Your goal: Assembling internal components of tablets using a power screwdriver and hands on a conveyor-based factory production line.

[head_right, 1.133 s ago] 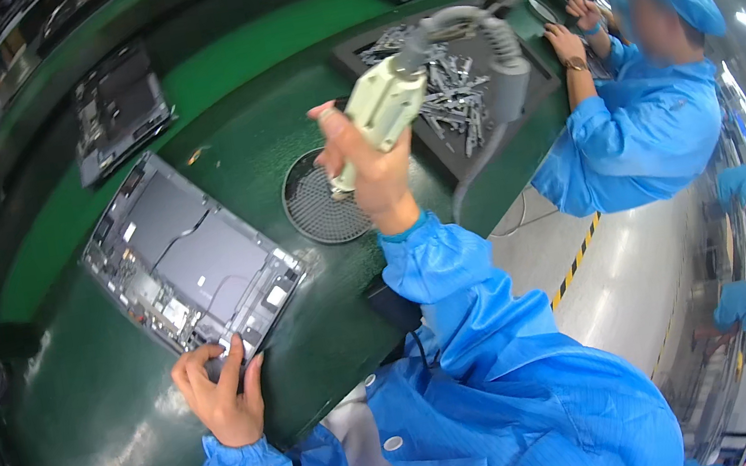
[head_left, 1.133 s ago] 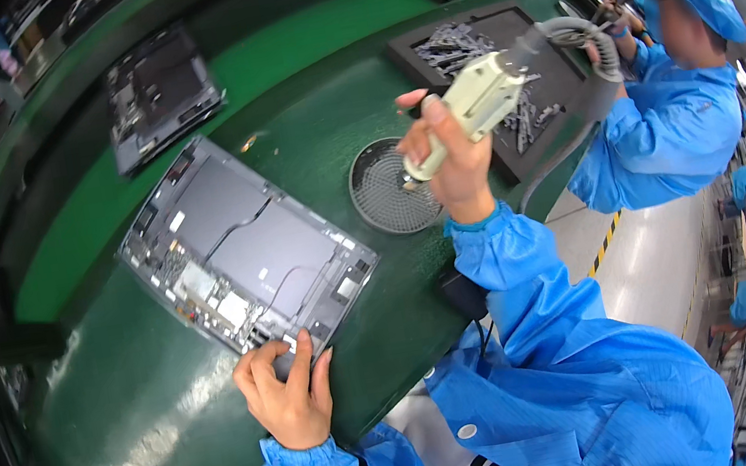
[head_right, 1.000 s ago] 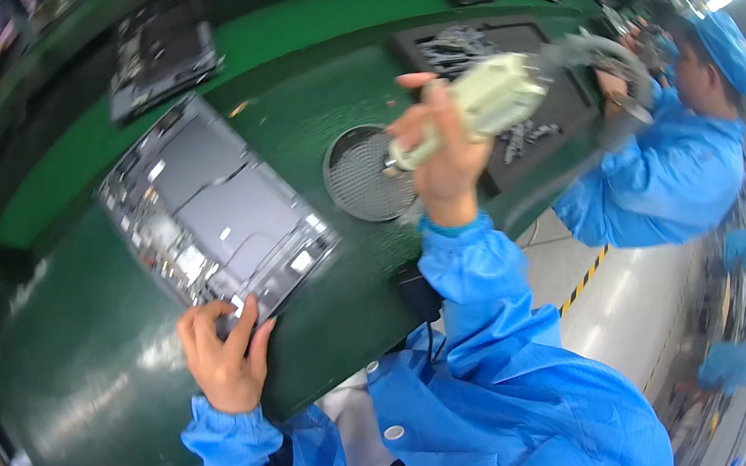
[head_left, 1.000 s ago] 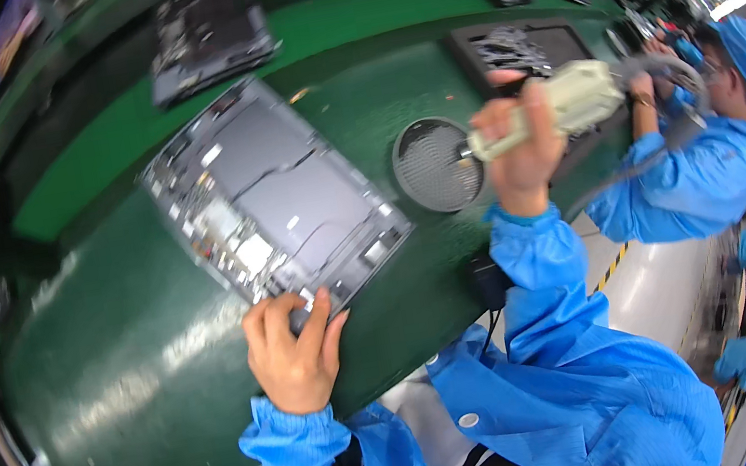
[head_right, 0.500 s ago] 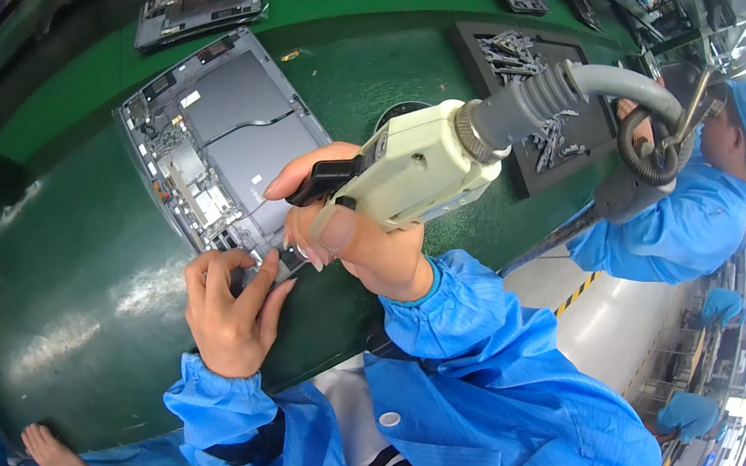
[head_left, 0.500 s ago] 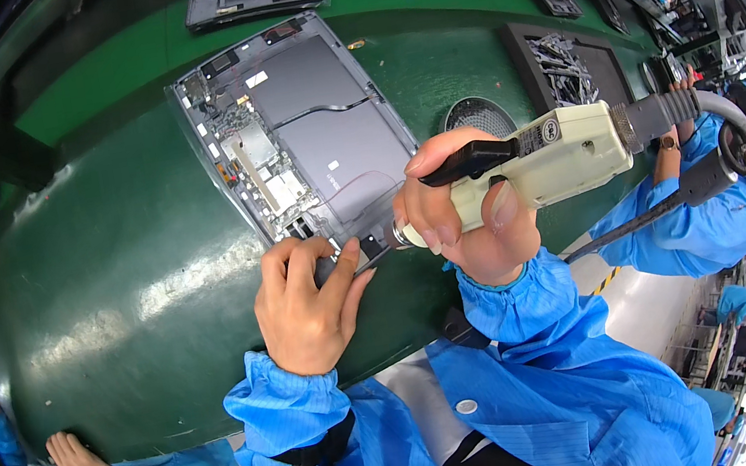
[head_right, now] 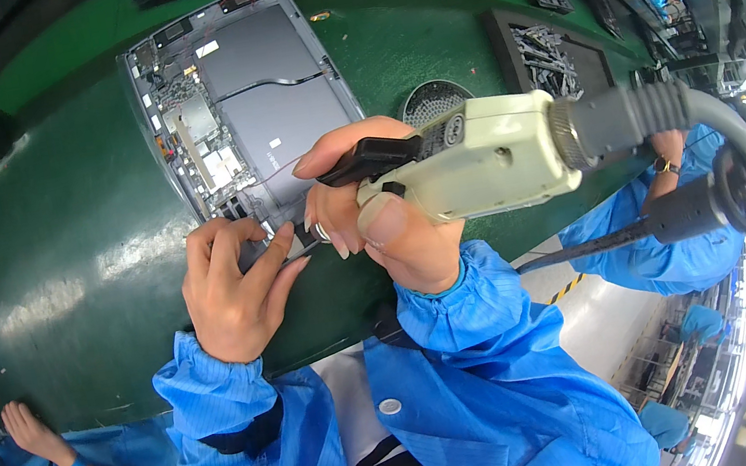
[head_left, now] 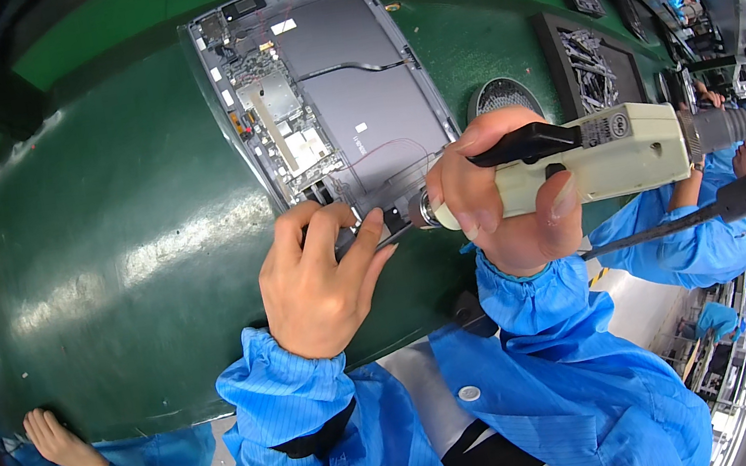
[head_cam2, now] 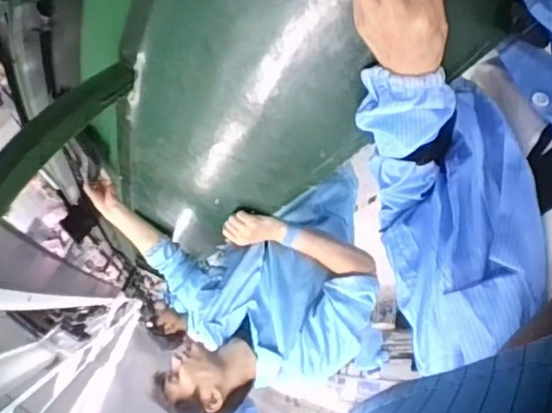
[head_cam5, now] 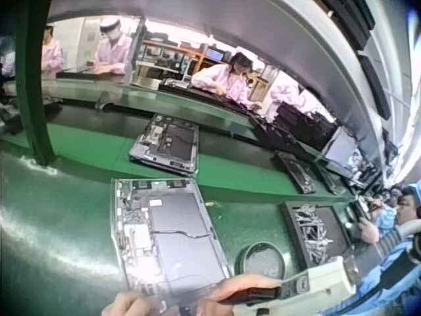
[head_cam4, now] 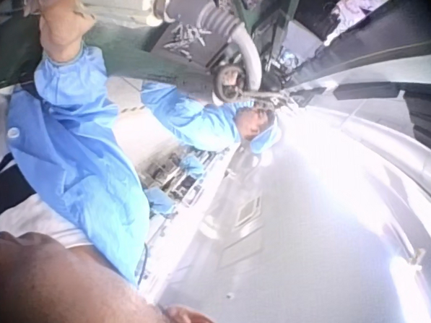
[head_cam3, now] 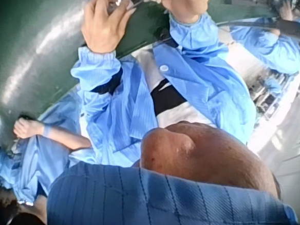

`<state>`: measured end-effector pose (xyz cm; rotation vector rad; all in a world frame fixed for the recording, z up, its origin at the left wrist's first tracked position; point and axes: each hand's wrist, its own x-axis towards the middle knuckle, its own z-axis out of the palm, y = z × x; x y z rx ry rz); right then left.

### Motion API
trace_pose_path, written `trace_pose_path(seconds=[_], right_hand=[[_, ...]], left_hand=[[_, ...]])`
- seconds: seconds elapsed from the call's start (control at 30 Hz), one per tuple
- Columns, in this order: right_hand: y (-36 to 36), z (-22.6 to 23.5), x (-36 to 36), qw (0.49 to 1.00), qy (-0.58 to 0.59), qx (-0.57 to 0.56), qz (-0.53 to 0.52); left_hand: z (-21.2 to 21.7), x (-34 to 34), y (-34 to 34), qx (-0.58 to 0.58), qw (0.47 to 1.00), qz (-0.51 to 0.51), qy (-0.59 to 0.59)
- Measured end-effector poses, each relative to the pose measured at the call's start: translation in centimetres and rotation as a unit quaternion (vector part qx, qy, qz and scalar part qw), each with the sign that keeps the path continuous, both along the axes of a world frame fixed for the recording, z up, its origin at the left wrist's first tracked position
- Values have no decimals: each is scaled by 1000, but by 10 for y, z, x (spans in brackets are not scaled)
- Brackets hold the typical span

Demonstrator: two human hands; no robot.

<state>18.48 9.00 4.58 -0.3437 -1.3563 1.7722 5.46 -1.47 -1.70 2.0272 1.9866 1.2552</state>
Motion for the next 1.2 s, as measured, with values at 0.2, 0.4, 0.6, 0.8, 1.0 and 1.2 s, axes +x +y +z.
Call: trace_pose_path(seconds=[0.2, 0.4, 0.6, 0.8, 1.0, 1.2], right_hand=[[2, -7, 7, 994, -58, 93, 20], [1, 15, 0, 978, -178, 86, 70], [41, -4, 16, 998, -19, 32, -49], [96, 6, 71, 965, -24, 16, -262], [97, -2, 63, 959, 17, -26, -281], [97, -2, 62, 959, 27, -59, -277]], left_hand=[[3, 0, 0, 8, 1000, -3, 9], [5, -4, 1, 10, 999, -14, 41], [4, -3, -4, -17, 997, -5, 78], [11, 5, 0, -43, 997, -8, 69], [12, 3, -2, -49, 992, -9, 116], [10, -1, -4, -46, 989, -22, 139]])
